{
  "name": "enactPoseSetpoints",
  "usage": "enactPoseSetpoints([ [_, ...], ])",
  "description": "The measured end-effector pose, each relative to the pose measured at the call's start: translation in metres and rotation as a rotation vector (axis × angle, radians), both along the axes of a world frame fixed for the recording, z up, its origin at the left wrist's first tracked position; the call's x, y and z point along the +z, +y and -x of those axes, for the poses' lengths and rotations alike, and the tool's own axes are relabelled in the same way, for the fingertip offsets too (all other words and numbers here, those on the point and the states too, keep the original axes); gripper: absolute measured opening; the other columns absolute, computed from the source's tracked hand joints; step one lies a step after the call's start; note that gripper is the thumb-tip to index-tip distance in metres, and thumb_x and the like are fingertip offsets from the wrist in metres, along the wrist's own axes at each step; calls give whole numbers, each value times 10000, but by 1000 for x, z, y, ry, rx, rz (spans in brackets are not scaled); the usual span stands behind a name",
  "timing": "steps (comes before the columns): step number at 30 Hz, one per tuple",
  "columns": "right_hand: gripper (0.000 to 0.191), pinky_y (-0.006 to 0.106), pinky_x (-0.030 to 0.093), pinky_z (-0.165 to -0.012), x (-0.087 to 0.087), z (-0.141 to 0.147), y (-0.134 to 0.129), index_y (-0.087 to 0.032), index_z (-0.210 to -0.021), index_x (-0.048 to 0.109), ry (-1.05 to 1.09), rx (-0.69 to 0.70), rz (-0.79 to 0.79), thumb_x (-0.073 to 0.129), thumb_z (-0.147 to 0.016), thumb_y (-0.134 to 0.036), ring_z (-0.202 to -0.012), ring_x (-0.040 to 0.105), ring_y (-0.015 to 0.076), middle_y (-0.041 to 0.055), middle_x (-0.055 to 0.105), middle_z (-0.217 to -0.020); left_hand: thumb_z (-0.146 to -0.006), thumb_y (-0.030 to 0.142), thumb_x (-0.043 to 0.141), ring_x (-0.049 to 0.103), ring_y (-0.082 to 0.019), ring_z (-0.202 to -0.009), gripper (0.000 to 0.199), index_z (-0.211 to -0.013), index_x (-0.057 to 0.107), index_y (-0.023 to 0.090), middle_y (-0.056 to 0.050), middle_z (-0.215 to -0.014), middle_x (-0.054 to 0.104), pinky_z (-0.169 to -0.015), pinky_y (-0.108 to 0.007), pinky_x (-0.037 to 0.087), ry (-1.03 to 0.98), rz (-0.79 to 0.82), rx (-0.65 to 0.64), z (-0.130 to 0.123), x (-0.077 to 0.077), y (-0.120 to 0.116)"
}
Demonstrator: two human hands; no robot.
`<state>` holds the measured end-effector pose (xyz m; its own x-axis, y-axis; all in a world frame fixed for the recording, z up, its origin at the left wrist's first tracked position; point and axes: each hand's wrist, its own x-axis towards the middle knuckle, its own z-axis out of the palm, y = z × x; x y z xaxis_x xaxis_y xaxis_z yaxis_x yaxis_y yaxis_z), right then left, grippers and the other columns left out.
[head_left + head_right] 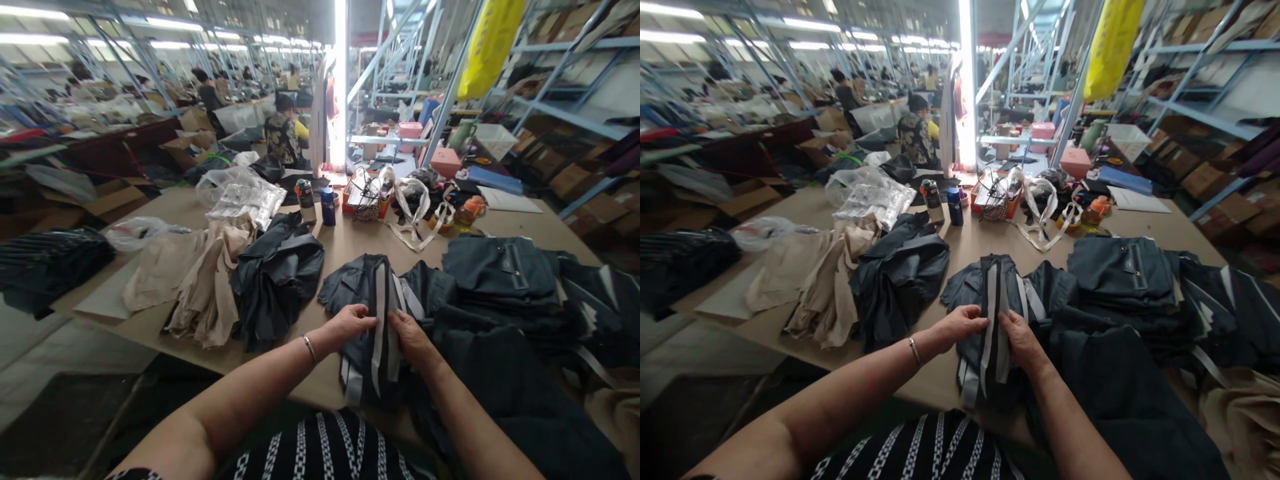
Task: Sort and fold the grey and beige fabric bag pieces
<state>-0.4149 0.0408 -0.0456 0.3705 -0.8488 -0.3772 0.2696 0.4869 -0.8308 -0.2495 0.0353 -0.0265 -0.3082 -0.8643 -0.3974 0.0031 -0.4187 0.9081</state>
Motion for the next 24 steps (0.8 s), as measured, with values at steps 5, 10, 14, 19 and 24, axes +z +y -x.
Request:
enactPoseSetpoints([
  [5, 503, 270, 464, -512, 1, 9, -7, -163, -1039, 591, 127, 27, 60, 592, -783, -595, -527, 552, 151, 29, 628, -695, -569, 491, 768, 533, -95, -563, 533, -907, 568, 131, -29, -782, 598, -527, -229, 403, 191, -152, -44, 0, 8, 0],
  [10, 580, 347, 483, -736, 20, 13, -5, -125, -1179, 510, 701, -250, 564, 521, -812, -575, -832, 569, 215, 113, 581, -998, -608, 540, 713, 501, -90, -516, 483, -776, 486, 148, 9, -669, 531, -478, -219, 401, 157, -86, 115, 3, 28, -5],
  [14, 455, 381, 468, -832, 44, 7, 13, -133, -1197, 528, 881, -132, 777, 521, -847, -424, -956, 556, 244, 134, 557, -1125, -659, 494, 647, 366, -56, -481, 422, -623, 383, 167, 56, -555, 381, -446, -191, 303, 16, 110, 192, 17, 37, -3],
  [19, 374, 392, 478, -859, 32, 7, 22, -174, -1117, 608, 407, -48, 400, 597, -815, -394, -945, 611, 268, 73, 667, -965, -683, 373, 636, 298, -49, -523, 358, -574, 376, 152, 54, -558, 339, -488, -193, 271, -20, 199, 174, 28, 39, 6],
  [24, 444, 386, 488, -825, 21, 15, 25, -176, -1108, 603, -2, -24, 110, 739, -707, -310, -857, 643, 244, 50, 684, -941, -584, 235, 709, 504, -92, -592, 273, -753, 517, 144, 15, -682, 536, -560, -209, 401, 309, -104, 128, 18, 46, 10],
])
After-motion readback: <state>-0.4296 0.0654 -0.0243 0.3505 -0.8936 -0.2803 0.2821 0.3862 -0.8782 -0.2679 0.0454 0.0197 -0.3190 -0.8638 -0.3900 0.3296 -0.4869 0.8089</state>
